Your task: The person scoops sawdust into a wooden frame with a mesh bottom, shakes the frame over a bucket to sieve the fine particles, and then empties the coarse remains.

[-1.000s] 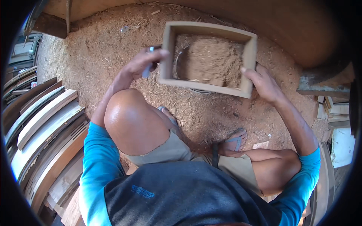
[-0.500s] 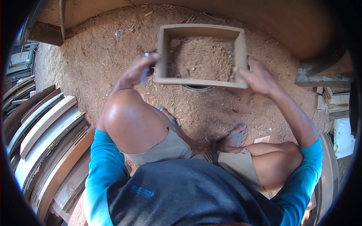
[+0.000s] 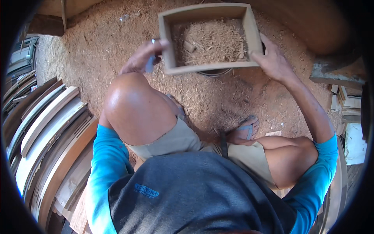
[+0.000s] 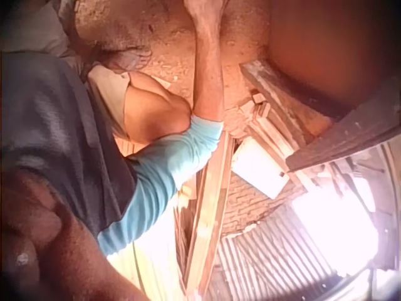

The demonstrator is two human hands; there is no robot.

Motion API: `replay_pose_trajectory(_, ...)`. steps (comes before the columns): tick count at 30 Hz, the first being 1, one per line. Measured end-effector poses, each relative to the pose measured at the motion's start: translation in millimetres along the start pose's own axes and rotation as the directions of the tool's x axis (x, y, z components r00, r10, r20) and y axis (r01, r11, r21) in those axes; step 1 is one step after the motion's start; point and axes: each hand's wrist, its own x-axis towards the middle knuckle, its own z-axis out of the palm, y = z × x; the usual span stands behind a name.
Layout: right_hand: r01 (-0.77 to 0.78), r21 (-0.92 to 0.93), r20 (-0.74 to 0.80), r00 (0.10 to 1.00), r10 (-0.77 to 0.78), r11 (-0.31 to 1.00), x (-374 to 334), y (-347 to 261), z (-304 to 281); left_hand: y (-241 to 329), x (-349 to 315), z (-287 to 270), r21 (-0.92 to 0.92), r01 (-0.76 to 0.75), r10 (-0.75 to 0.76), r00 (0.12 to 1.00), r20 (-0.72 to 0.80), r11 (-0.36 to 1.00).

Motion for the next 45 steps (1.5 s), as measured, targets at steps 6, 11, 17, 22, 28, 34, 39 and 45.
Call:
replay_pose_trajectory(6, -0.015, 0.156, 0.021, 1.0, 0.012, 0.988, 19.0, -1.7, -14.5, -7.4, 7.5, 12.9, 0.048, 0.05, -0.051, 0.999, 0.013, 0.998)
replay_pose_trajectory(11, -0.026, 0.241, 0.199, 0.98, -0.023, 0.97, 4.4, -1.2, 1.3, -4.4, -6.6, 13.8, -0.053, 0.077, -0.082, 0.991, -0.103, 0.996)
replay_pose_trajectory(17, 0.168, 0.199, 0.12, 0.973, -0.195, 0.965, -3.1, -12.8, -3.1, -1.0, -2.5, -1.5, -0.222, 0.097, -0.084, 0.994, 0.071, 0.97)
replay_pose_trajectory(22, -0.095, 0.467, 0.246, 0.969, -0.026, 0.879, 21.1, 26.7, -5.9, 24.4, -3.6, 23.4, 0.271, -0.051, -0.008, 0.977, 0.211, 0.961)
replay_pose_trajectory(28, -0.11, 0.337, 0.191, 0.98, 0.046, 0.935, 21.9, 19.4, 2.5, 7.4, -4.6, 12.6, -0.229, 0.014, -0.003, 0.999, 0.05, 0.973)
replay_pose_trajectory(34, -0.062, 0.4, 0.247, 0.968, -0.043, 0.915, 14.5, 3.4, 0.8, 5.9, -9.3, 2.0, -0.18, 0.043, -0.061, 0.993, -0.096, 0.983)
replay_pose_trajectory(39, -0.128, 0.211, 0.209, 0.974, 0.083, 0.969, 26.3, 6.3, -3.7, 5.2, 4.5, -4.0, 0.237, -0.014, -0.04, 0.975, 0.22, 0.971)
replay_pose_trajectory(45, -0.142, 0.538, 0.279, 0.96, -0.016, 0.831, 32.2, -1.9, 5.0, -6.8, -0.5, -11.2, -0.008, 0.027, -0.027, 1.0, 0.015, 1.0)
